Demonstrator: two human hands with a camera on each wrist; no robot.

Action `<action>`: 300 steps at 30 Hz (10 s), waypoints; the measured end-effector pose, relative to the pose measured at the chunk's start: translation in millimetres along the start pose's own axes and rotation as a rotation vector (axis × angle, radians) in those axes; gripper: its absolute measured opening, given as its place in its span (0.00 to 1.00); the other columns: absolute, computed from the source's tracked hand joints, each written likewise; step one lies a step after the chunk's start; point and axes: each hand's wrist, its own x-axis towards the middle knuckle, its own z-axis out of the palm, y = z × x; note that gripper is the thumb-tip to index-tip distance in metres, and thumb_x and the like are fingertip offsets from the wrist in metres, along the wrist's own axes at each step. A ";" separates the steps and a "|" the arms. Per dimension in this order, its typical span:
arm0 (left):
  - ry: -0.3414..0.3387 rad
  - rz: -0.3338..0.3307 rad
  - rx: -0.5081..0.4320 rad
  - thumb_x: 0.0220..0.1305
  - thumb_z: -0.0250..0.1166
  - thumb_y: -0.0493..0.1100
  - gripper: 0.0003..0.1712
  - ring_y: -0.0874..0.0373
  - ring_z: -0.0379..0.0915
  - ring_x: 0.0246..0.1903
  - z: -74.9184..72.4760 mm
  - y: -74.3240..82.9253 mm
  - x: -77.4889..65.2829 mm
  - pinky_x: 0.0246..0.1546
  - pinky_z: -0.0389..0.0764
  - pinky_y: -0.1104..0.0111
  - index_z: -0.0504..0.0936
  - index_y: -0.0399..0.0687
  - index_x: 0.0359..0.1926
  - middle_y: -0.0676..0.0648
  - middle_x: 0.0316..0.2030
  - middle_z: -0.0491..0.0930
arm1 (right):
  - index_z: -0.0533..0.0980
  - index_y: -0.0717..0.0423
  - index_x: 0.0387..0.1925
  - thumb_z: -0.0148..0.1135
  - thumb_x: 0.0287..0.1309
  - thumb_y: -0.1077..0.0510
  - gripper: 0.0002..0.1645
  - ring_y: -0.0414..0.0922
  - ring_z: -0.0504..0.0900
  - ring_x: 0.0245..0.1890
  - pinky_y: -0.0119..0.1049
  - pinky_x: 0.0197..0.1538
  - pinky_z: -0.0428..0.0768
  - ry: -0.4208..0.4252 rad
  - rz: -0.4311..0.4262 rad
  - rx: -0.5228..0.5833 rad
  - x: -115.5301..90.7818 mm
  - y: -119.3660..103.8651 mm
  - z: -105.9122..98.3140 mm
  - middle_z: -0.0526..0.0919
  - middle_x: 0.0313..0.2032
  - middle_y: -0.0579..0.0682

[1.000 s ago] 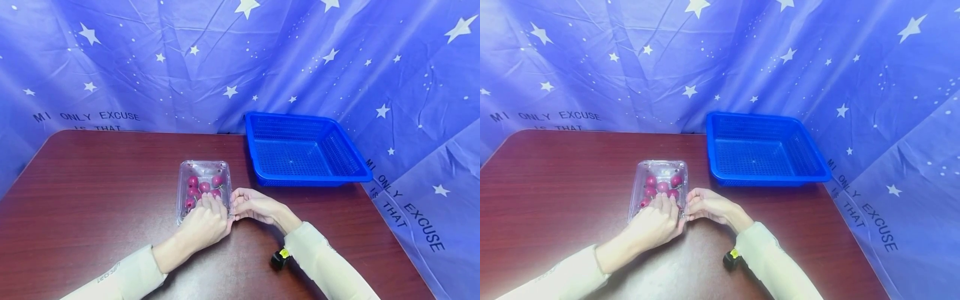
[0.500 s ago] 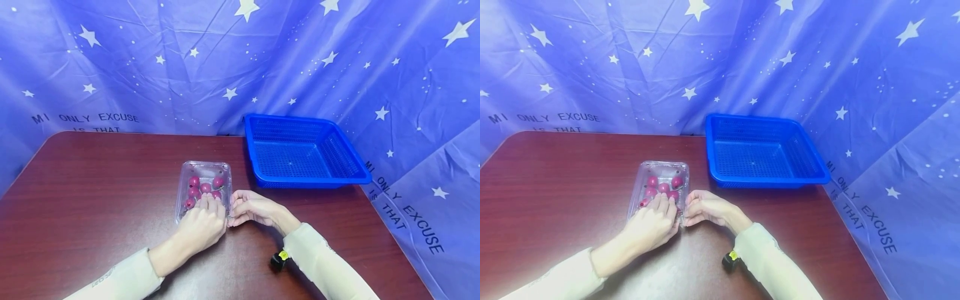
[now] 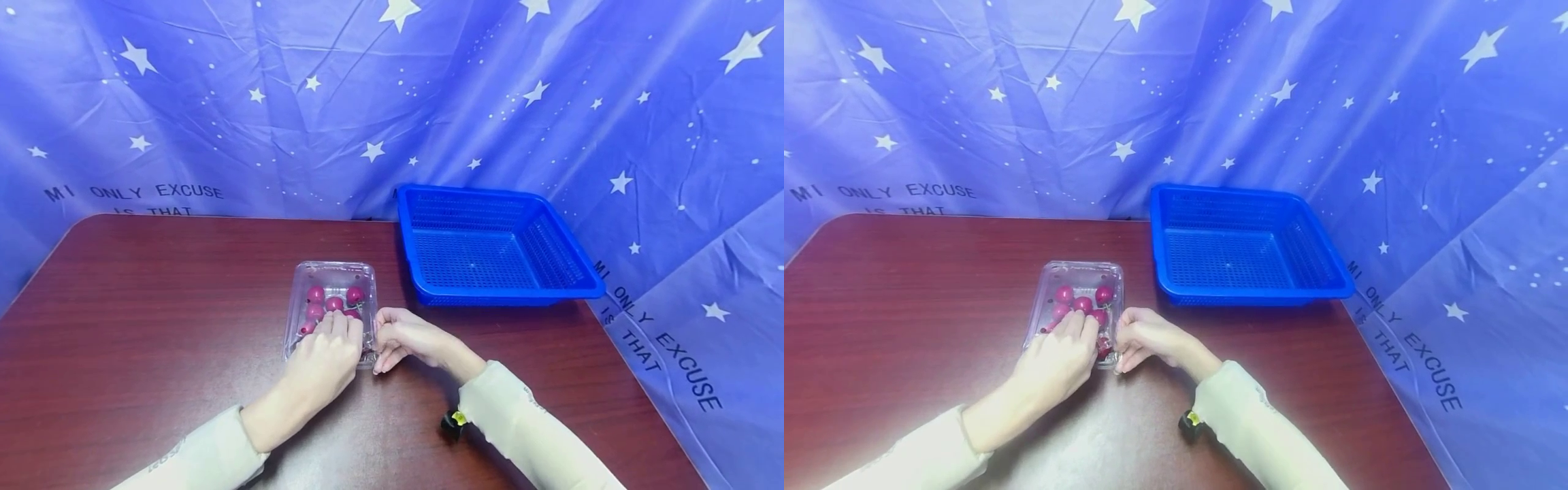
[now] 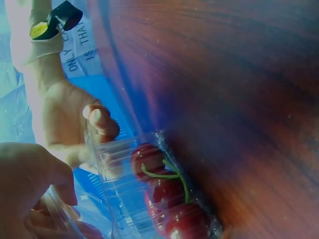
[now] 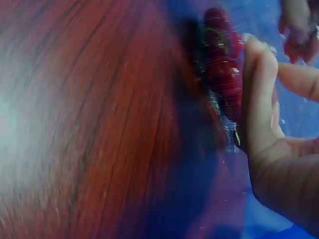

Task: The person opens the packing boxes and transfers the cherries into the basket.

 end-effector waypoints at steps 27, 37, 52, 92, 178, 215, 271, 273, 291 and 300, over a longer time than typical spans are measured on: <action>-0.022 -0.153 -0.251 0.43 0.68 0.36 0.09 0.51 0.72 0.10 -9.5 -17.1 6.3 0.10 0.77 0.60 0.74 0.39 0.23 0.45 0.15 0.76 | 0.68 0.59 0.21 0.52 0.61 0.63 0.13 0.37 0.75 0.07 0.29 0.13 0.67 0.215 -0.115 -0.348 0.5 -4.3 8.5 0.76 0.10 0.46; -0.061 -0.310 -0.402 0.46 0.65 0.33 0.03 0.54 0.73 0.13 -17.8 -23.8 10.6 0.15 0.80 0.57 0.78 0.39 0.24 0.46 0.16 0.79 | 0.69 0.61 0.22 0.54 0.61 0.62 0.12 0.38 0.75 0.07 0.30 0.13 0.67 0.197 -0.128 -0.348 0.9 -4.8 8.0 0.76 0.11 0.48; -0.111 -0.608 -0.546 0.46 0.62 0.34 0.03 0.54 0.66 0.14 -37.3 -38.3 14.1 0.18 0.70 0.60 0.76 0.44 0.24 0.48 0.10 0.74 | 0.65 0.56 0.18 0.52 0.61 0.63 0.15 0.37 0.73 0.07 0.30 0.13 0.67 0.195 -0.123 -0.308 2.4 -3.8 0.3 0.74 0.09 0.44; -0.672 -0.796 -0.414 0.57 0.60 0.66 0.30 0.43 0.79 0.28 -84.2 -122.6 -22.9 0.22 0.71 0.57 0.81 0.42 0.38 0.38 0.32 0.87 | 0.68 0.56 0.18 0.57 0.59 0.63 0.15 0.37 0.74 0.08 0.28 0.13 0.67 0.176 -0.054 -0.301 1.7 -10.6 -3.5 0.76 0.08 0.43; -0.906 -0.865 -0.273 0.61 0.57 0.64 0.46 0.21 0.74 0.39 -24.7 -136.3 -51.9 0.32 0.78 0.42 0.66 0.15 0.44 0.13 0.42 0.74 | 0.69 0.54 0.15 0.58 0.57 0.60 0.16 0.36 0.69 0.06 0.29 0.13 0.60 0.306 -0.021 -0.329 2.2 -7.3 2.5 0.73 0.08 0.43; -0.260 -0.479 -0.259 0.49 0.67 0.44 0.18 0.37 0.75 0.21 -15.6 -67.5 -23.6 0.16 0.77 0.49 0.74 0.33 0.32 0.36 0.26 0.77 | 0.71 0.53 0.18 0.56 0.60 0.57 0.15 0.36 0.69 0.07 0.29 0.13 0.61 0.298 -0.016 -0.321 1.5 -2.7 4.2 0.73 0.10 0.42; -0.658 -0.701 -0.303 0.52 0.59 0.41 0.15 0.35 0.79 0.24 8.8 -60.6 -10.5 0.19 0.76 0.48 0.66 0.37 0.37 0.33 0.23 0.81 | 0.68 0.54 0.23 0.63 0.55 0.47 0.19 0.44 0.79 0.15 0.32 0.22 0.67 0.430 -0.096 -0.710 -1.3 -14.0 2.2 0.76 0.13 0.48; -0.659 -0.698 -0.306 0.52 0.59 0.41 0.15 0.35 0.79 0.23 8.1 -60.5 -10.3 0.19 0.75 0.48 0.66 0.37 0.37 0.33 0.23 0.81 | 0.69 0.54 0.24 0.65 0.54 0.47 0.18 0.42 0.76 0.16 0.32 0.23 0.67 0.458 -0.127 -0.747 -1.5 -15.3 3.2 0.75 0.14 0.47; -0.663 -0.698 -0.307 0.53 0.59 0.42 0.15 0.35 0.78 0.22 7.9 -60.7 -11.4 0.18 0.75 0.48 0.66 0.37 0.37 0.33 0.22 0.81 | 0.73 0.53 0.30 0.64 0.52 0.49 0.13 0.39 0.73 0.18 0.31 0.22 0.68 0.494 -0.309 -0.910 8.9 -53.0 17.9 0.78 0.20 0.47; -0.672 -0.690 -0.300 0.55 0.59 0.42 0.15 0.34 0.79 0.24 8.9 -57.9 -9.7 0.20 0.76 0.46 0.66 0.36 0.37 0.32 0.24 0.82 | 0.74 0.53 0.34 0.63 0.50 0.53 0.11 0.39 0.77 0.26 0.35 0.31 0.76 0.400 -0.330 -0.989 14.7 -55.3 18.6 0.81 0.27 0.46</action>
